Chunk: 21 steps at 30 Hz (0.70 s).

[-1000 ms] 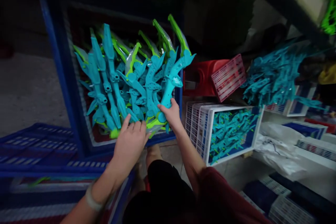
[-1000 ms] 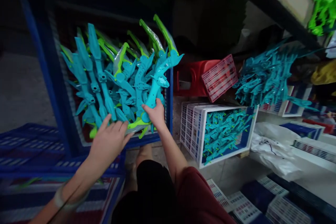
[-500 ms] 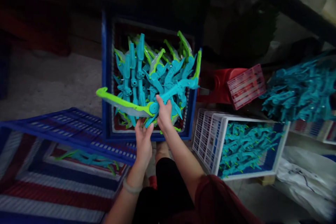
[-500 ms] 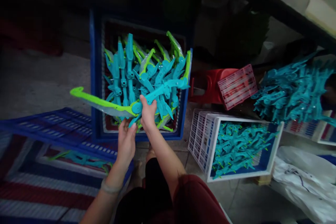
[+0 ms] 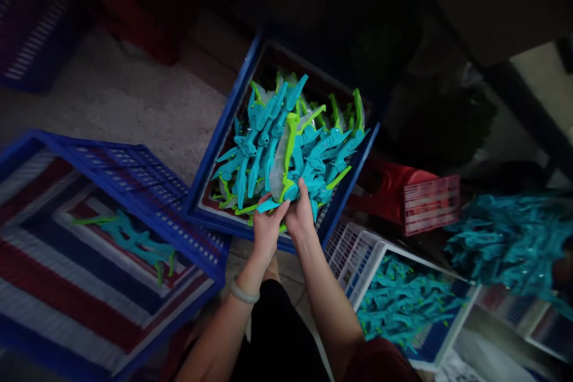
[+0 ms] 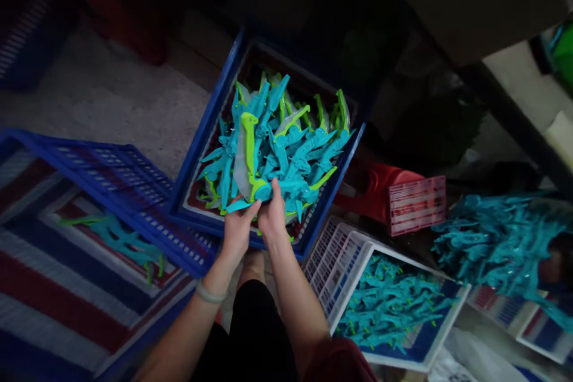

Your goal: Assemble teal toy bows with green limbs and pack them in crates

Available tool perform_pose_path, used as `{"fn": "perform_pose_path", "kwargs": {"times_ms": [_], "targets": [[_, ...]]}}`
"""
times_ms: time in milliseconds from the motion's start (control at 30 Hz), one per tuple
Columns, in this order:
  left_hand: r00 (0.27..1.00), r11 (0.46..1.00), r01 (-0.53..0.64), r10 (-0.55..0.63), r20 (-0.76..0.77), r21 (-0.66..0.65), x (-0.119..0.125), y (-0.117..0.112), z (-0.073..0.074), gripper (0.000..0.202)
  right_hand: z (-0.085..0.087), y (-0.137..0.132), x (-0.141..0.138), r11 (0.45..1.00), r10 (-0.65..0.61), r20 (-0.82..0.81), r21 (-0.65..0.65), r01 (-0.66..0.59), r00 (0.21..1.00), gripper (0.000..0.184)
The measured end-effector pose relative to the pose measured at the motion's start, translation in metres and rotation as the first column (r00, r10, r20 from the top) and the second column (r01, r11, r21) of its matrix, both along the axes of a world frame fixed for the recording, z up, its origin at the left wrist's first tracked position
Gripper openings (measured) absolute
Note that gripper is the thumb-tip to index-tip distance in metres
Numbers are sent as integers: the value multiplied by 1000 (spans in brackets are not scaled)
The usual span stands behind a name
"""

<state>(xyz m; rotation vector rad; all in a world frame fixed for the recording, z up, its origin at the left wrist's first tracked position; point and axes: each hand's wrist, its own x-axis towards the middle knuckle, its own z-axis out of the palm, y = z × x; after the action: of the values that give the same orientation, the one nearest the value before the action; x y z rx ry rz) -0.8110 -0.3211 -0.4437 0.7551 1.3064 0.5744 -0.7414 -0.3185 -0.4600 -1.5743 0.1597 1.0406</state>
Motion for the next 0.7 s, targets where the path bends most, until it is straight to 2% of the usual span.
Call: {"fn": "perform_pose_path", "kwargs": {"times_ms": [67, 167, 233, 267, 333, 367, 400, 433, 500, 600, 700], "targets": [[1000, 1000, 7, -7, 2, 4, -1, 2, -2, 51, 10, -10, 11, 989, 126, -4, -79, -126, 992, 57], [1000, 997, 30, -29, -11, 66, -3, 8, 0, 40, 31, -33, 37, 932, 284, 40, -246, -266, 958, 53], [999, 992, 46, -45, -13, 117, -4, 13, 4, 36, 51, -43, 57, 908, 314, 208, -352, -228, 926, 46], [999, 989, 49, -49, -8, 137, -4, 15, 7, 35, 62, -45, 66, 909, 330, 348, -369, -196, 877, 45], [997, 983, 69, -72, 8, 170, -2, 16, 13, 34, 82, -37, 77, 925, 373, 609, -304, -229, 700, 49], [996, 978, 87, -91, 13, 189, -1, 16, 16, 33, 89, -30, 78, 918, 390, 684, -242, -314, 616, 54], [994, 972, 105, -109, 11, 212, 0, 15, 18, 31, 94, -21, 77, 890, 411, 710, -176, -421, 572, 58], [992, 963, 124, -127, 0, 240, 0, 14, 20, 28, 97, -11, 73, 846, 444, 692, -115, -520, 569, 59], [987, 941, 161, -156, -42, 298, 0, 13, 22, 24, 98, 5, 60, 776, 516, 622, -48, -629, 588, 50], [981, 918, 192, -173, -85, 346, -5, 16, 21, 22, 99, 13, 36, 737, 562, 607, -61, -673, 562, 43], [980, 913, 199, -189, -65, 356, -14, 24, 17, 28, 104, 8, 30, 674, 558, 652, 4, -739, 513, 49]]}}
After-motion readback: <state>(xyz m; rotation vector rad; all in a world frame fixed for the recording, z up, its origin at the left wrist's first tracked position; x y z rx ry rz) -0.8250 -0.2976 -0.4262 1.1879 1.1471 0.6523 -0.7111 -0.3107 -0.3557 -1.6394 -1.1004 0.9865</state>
